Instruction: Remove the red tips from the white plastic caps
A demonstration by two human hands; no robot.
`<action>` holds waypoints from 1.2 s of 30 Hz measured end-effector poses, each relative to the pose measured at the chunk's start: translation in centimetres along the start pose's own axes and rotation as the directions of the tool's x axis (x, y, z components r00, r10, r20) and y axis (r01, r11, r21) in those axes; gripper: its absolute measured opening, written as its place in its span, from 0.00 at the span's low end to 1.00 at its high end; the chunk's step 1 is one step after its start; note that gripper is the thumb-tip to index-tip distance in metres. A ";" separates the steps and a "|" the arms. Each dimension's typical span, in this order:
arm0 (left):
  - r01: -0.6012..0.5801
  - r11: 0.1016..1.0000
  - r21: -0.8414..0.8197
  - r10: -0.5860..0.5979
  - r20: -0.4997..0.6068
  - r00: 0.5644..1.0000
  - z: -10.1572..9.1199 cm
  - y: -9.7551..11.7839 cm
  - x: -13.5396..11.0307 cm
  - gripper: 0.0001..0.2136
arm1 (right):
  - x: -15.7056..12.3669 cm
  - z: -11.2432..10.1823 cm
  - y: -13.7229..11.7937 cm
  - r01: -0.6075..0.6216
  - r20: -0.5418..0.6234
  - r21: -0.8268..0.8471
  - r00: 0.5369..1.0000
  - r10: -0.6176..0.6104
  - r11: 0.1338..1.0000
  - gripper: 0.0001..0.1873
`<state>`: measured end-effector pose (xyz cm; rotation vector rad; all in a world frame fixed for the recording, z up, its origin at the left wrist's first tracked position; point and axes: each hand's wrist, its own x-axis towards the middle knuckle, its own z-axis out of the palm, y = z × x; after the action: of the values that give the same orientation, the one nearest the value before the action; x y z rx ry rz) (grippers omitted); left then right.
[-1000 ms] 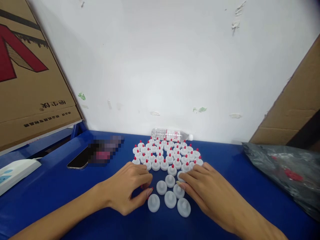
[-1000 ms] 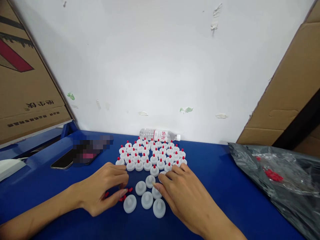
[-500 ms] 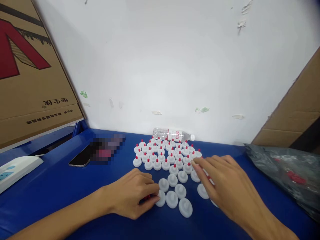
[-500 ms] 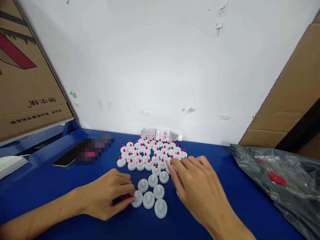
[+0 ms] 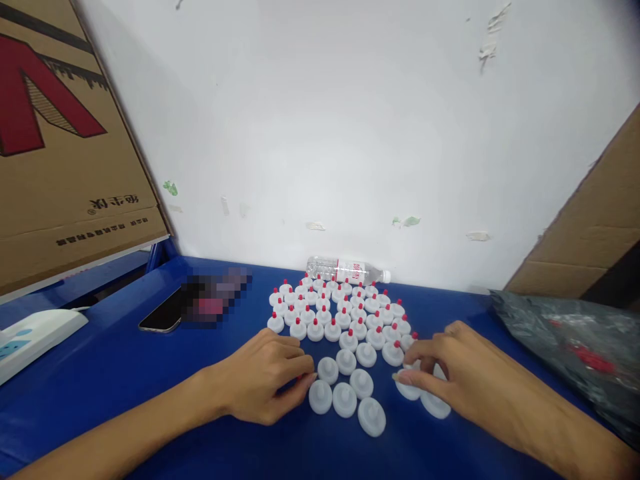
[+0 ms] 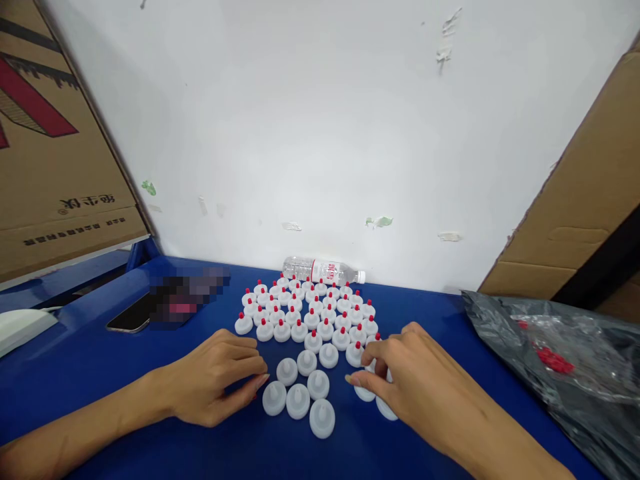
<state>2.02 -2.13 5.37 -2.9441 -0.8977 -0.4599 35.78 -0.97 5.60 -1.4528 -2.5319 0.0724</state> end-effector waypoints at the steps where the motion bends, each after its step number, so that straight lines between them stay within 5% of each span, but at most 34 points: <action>1: 0.007 1.000 0.000 -0.007 -0.012 1.000 0.0 -0.1 0.0 0.13 | 0.0 0.0 0.1 0.007 0.041 0.030 0.999 -0.008 1.000 0.08; 3: 0.011 1.000 -0.002 -0.011 -0.043 0.999 0.0 -0.3 -0.1 0.13 | 0.2 0.0 0.0 0.007 0.104 0.064 0.994 -0.014 0.998 0.01; 7: -0.006 1.000 -0.001 0.006 -0.103 0.995 0.1 -0.9 -0.1 0.12 | 0.6 -0.3 -0.4 0.056 0.135 0.059 0.989 -0.063 0.997 0.07; 11: -0.036 0.999 0.000 0.036 -0.157 0.987 0.3 -0.9 -0.1 0.12 | 0.6 -0.7 -1.1 0.196 -0.012 0.051 0.981 -0.195 0.979 0.05; 15: -0.089 0.996 -0.009 0.085 -0.241 0.967 0.3 -0.7 -0.1 0.11 | 0.5 -0.4 -1.9 0.189 -0.253 0.101 0.954 -0.159 0.977 0.09; 19: -0.116 0.993 -0.029 0.103 -0.283 0.953 0.2 -0.5 0.0 0.10 | 0.4 0.1 -2.7 0.266 -0.328 0.105 0.919 -0.219 0.958 0.11; 29: -0.193 0.981 0.032 0.193 -0.311 0.931 0.1 1.9 0.2 0.07 | 0.2 1.0 -7.4 0.513 -0.543 -0.156 0.669 -0.507 0.844 0.12; 36: -0.271 0.959 0.087 0.285 -0.305 0.909 0.5 2.8 0.3 0.19 | 0.4 2.2 -9.2 0.573 -0.558 -0.194 0.603 -0.570 0.796 0.12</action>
<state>3.97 -4.21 5.10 -2.7793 -0.4370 -0.8467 27.28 -5.15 4.96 -0.4476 -2.2892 -0.4215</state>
